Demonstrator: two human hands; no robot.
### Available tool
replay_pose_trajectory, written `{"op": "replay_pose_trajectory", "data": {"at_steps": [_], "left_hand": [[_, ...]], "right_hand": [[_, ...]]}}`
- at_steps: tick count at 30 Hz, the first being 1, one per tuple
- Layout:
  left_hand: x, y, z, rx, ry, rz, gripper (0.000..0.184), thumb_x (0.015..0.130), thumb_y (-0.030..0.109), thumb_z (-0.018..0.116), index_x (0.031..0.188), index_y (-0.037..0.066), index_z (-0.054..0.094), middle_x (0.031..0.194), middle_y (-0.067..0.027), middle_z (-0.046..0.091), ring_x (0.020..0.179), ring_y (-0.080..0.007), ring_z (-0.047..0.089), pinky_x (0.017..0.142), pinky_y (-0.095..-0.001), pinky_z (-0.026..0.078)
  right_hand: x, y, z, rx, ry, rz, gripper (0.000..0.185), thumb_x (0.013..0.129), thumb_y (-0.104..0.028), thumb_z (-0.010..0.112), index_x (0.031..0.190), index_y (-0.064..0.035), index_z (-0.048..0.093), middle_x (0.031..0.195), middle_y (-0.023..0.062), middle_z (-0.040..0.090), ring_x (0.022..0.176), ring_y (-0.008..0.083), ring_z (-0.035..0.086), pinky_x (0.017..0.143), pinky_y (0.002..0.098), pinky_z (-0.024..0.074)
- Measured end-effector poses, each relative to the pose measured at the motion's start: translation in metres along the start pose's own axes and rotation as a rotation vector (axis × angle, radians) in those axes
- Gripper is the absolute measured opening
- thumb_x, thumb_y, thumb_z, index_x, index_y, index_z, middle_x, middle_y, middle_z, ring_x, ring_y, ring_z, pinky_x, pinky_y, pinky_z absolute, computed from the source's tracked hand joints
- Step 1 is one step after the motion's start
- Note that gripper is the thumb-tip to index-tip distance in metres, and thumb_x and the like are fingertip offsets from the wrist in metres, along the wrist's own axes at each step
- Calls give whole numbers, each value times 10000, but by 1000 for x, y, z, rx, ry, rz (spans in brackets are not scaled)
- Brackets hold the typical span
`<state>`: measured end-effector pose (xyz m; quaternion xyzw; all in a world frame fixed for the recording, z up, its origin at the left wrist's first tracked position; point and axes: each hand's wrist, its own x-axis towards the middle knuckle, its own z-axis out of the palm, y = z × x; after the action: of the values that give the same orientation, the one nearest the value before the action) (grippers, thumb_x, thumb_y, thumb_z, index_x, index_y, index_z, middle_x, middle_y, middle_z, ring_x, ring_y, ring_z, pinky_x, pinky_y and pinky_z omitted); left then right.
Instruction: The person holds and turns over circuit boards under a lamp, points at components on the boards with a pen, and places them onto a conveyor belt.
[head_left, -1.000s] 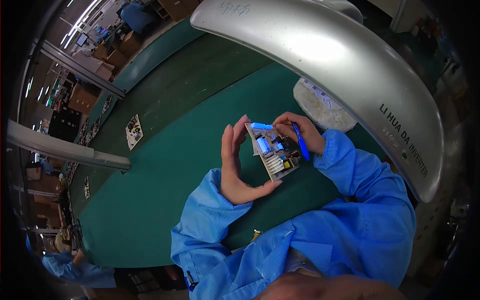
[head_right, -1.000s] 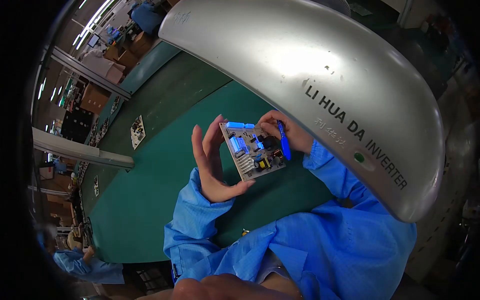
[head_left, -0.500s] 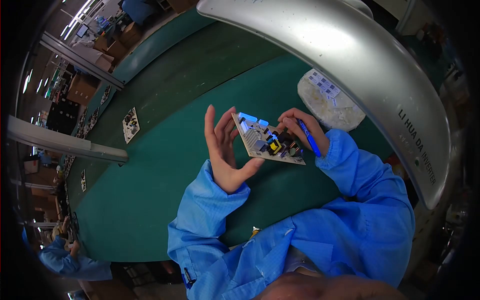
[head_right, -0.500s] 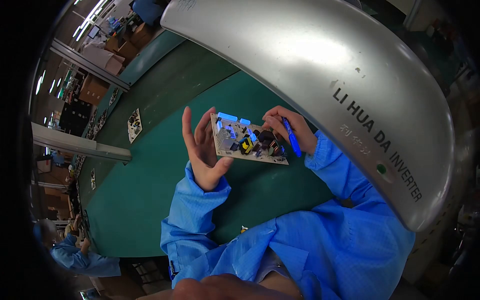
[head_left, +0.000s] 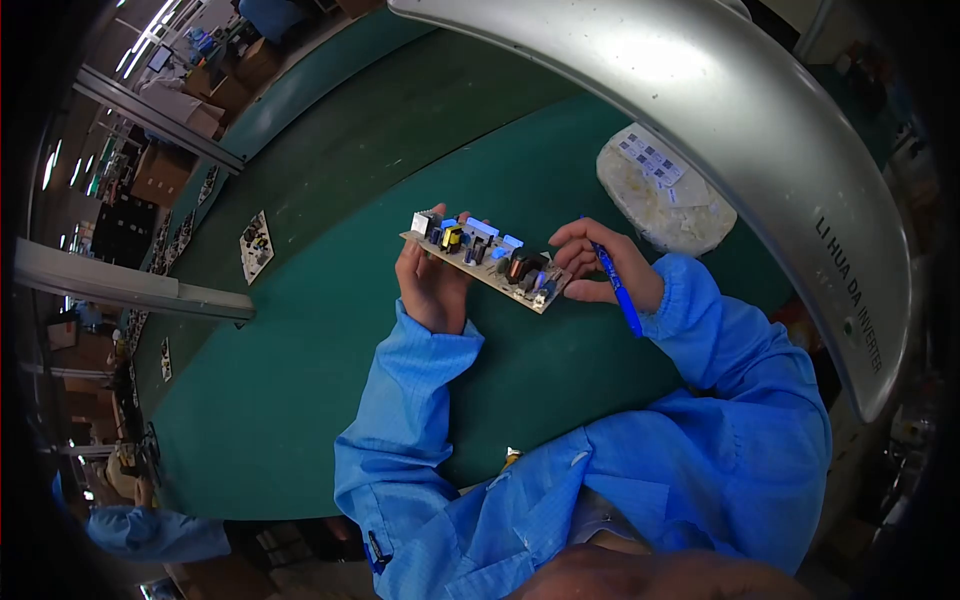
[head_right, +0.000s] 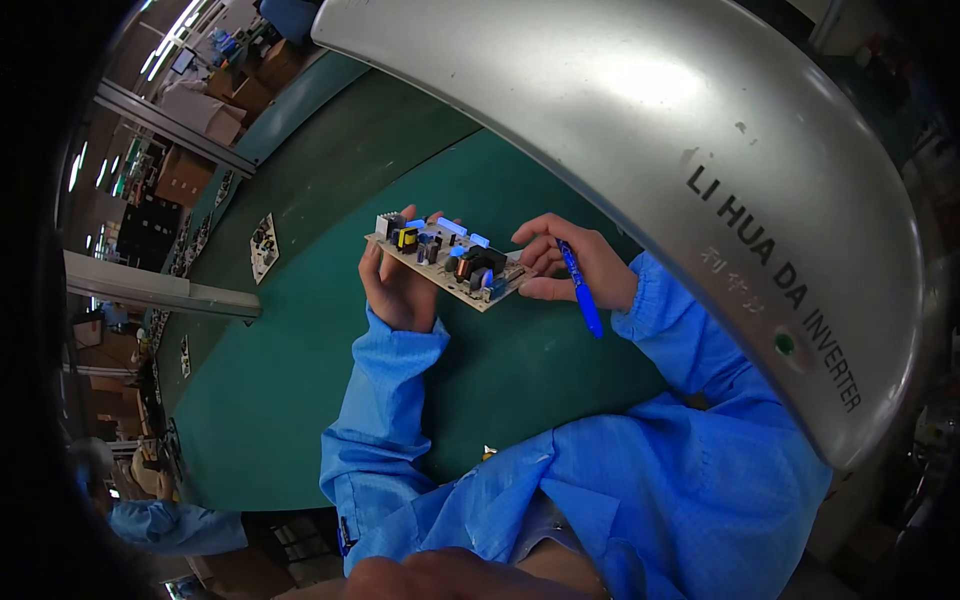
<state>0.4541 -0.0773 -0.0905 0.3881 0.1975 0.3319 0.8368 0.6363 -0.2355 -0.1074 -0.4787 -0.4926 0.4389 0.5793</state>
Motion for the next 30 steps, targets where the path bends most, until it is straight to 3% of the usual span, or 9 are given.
{"op": "replay_pose_trajectory", "data": {"at_steps": [7, 13, 17, 20, 23, 27, 30], "left_hand": [[4, -6, 6, -96, -1, -45, 637, 873, 535, 416, 1264, 33, 449, 1251, -208, 493, 1160, -361, 483, 997, -482, 376], [4, -13, 12, -244, 38, -205, 718, 853, 596, 354, 1276, 21, 436, 1248, -241, 489, 1151, -387, 487, 982, -525, 394], [7, -16, 12, -284, 10, -220, 725, 853, 598, 331, 1278, 21, 435, 1229, -253, 498, 1135, -412, 495, 958, -557, 407], [10, -18, 12, -344, -23, -197, 729, 859, 568, 302, 1291, -8, 415, 1251, -297, 469, 1138, -470, 468, 991, -569, 361], [13, -17, 10, -385, -19, -198, 758, 852, 618, 286, 1311, 28, 410, 1237, -278, 486, 1117, -479, 483, 942, -585, 405], [12, -3, 12, -507, -175, -298, 791, 840, 676, 255, 1398, 119, 322, 1280, -292, 445, 1094, -467, 503, 917, -591, 419], [12, 2, 11, -502, -298, -284, 830, 818, 718, 272, 1425, 152, 275, 1297, -298, 427, 1053, -458, 532, 868, -582, 456]], "right_hand": [[-3, 0, -2, -8, 58, -9, 545, 729, -78, 779, 1169, -21, 461, 913, 74, 585, 835, 105, 570, 736, 241, 484], [-5, -9, 4, -173, 139, -134, 488, 707, -110, 805, 1100, -40, 524, 828, 37, 586, 744, 74, 553, 660, 219, 472], [-1, -16, 7, -216, 130, -209, 463, 697, -116, 812, 1068, -49, 543, 778, 19, 575, 675, 50, 529, 596, 198, 459], [6, -23, 12, -257, 114, -265, 450, 691, -120, 816, 1050, -52, 555, 764, 16, 565, 645, 47, 522, 563, 194, 451], [13, -33, 17, -319, 101, -343, 436, 685, -136, 819, 1032, -55, 568, 744, 16, 556, 608, 58, 528, 530, 201, 448], [21, -36, 20, -431, 32, -525, 423, 677, -173, 823, 1002, -53, 581, 703, 19, 549, 565, 90, 552, 487, 220, 443], [22, -29, 21, -506, -34, -651, 413, 666, -185, 825, 971, -45, 585, 722, 53, 588, 604, 159, 602, 522, 265, 472]]}}
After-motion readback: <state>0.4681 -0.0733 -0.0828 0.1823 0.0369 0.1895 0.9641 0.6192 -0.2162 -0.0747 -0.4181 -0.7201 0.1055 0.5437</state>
